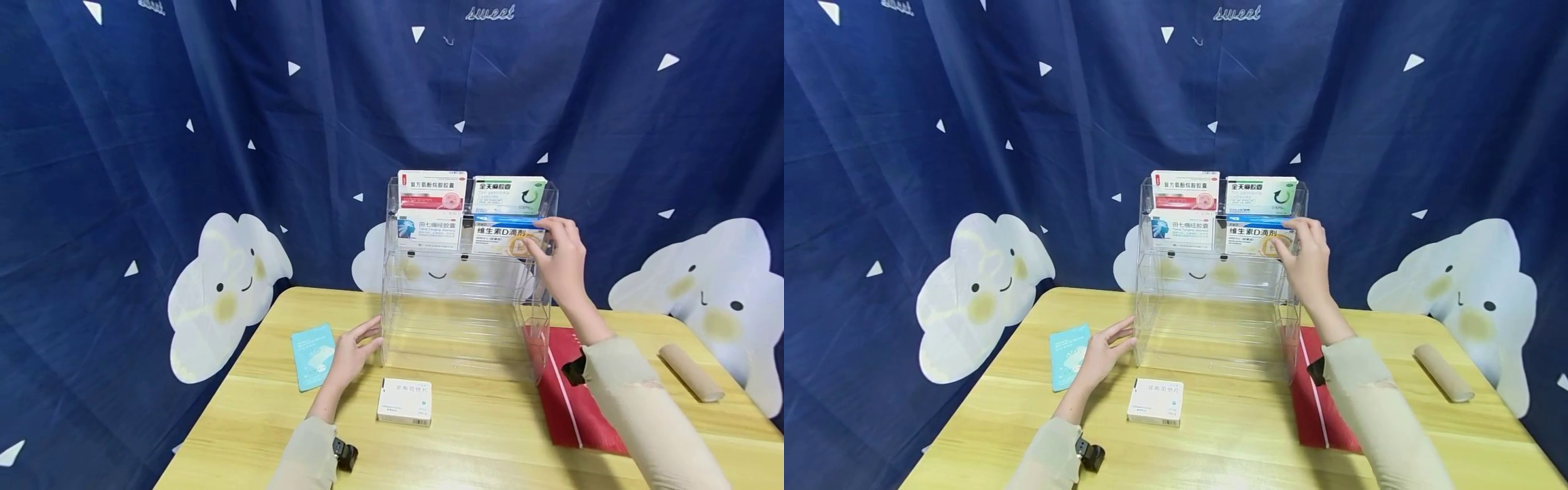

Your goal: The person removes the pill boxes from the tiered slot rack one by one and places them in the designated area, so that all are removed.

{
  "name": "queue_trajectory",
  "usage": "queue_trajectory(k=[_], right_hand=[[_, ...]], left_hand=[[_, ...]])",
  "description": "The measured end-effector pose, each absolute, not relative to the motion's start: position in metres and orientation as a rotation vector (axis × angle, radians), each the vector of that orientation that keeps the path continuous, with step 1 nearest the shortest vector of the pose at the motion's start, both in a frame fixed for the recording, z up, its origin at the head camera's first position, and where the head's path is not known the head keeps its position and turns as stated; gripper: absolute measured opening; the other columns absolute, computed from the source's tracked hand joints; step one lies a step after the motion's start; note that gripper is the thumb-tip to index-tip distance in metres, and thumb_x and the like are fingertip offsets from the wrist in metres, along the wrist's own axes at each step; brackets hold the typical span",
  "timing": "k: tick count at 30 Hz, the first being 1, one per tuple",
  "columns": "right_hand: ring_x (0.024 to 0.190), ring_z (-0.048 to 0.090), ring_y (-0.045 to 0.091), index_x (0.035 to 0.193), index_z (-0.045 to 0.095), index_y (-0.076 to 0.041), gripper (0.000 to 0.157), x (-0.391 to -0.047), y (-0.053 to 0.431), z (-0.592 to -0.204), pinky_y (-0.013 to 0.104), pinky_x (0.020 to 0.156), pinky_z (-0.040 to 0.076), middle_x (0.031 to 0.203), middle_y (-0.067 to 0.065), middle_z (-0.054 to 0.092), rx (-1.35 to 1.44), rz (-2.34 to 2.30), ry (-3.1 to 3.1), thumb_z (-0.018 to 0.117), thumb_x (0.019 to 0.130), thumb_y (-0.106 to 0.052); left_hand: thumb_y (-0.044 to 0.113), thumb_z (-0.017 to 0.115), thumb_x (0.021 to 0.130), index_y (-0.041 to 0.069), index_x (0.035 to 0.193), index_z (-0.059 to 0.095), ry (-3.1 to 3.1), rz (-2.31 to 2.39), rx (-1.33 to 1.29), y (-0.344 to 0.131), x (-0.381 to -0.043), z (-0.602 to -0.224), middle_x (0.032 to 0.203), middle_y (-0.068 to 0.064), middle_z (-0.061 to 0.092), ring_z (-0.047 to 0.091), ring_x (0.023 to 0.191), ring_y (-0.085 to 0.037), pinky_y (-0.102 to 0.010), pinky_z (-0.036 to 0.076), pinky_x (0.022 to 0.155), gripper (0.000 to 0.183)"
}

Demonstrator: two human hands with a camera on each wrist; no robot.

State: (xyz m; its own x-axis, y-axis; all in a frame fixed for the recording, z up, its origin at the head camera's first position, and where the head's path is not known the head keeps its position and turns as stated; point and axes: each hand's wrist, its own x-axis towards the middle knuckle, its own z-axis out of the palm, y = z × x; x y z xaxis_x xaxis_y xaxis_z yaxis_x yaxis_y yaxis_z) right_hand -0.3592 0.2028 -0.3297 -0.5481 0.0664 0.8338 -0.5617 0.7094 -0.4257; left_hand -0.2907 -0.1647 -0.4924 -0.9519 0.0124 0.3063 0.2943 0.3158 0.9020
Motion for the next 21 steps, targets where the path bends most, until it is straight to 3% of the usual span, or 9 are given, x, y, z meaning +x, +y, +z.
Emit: queue_trajectory(k=[3,5,15,21], right_hand=[[0.113,0.051,0.040,0.115,0.062,0.007,0.036,-0.363,0.203,-0.325,0.054,0.096,0.047,0.122,0.025,0.056,0.388,0.800,-2.048,0.075,0.083,-0.003],[0.118,0.049,0.041,0.118,0.061,0.007,0.038,-0.364,0.202,-0.323,0.058,0.100,0.046,0.125,0.025,0.055,0.400,0.748,-2.091,0.075,0.084,-0.003],[0.126,0.048,0.041,0.124,0.058,0.005,0.041,-0.372,0.200,-0.320,0.058,0.102,0.049,0.133,0.024,0.054,0.380,0.477,-2.252,0.072,0.086,-0.002],[0.122,0.050,0.043,0.124,0.058,0.005,0.042,-0.374,0.195,-0.320,0.059,0.101,0.047,0.126,0.025,0.058,0.383,0.374,-2.287,0.071,0.085,0.002]], left_hand=[[0.007,0.071,0.088,0.014,0.134,0.061,-2.336,-1.692,-0.278,-0.165,-0.290,-0.491,0.130,-0.012,0.066,0.066,0.116,-0.032,-0.045,0.052,0.104,0.047],[0.008,0.071,0.088,0.013,0.133,0.061,-2.331,-1.700,-0.276,-0.165,-0.290,-0.491,0.130,-0.012,0.066,0.066,0.116,-0.032,-0.045,0.052,0.103,0.047],[0.005,0.069,0.088,0.007,0.134,0.059,-2.308,-1.710,-0.297,-0.164,-0.291,-0.494,0.132,-0.018,0.063,0.064,0.117,-0.038,-0.051,0.050,0.105,0.048],[0.010,0.070,0.089,0.010,0.135,0.059,-2.339,-1.674,-0.313,-0.165,-0.290,-0.493,0.133,-0.015,0.063,0.065,0.117,-0.033,-0.045,0.051,0.105,0.047]])
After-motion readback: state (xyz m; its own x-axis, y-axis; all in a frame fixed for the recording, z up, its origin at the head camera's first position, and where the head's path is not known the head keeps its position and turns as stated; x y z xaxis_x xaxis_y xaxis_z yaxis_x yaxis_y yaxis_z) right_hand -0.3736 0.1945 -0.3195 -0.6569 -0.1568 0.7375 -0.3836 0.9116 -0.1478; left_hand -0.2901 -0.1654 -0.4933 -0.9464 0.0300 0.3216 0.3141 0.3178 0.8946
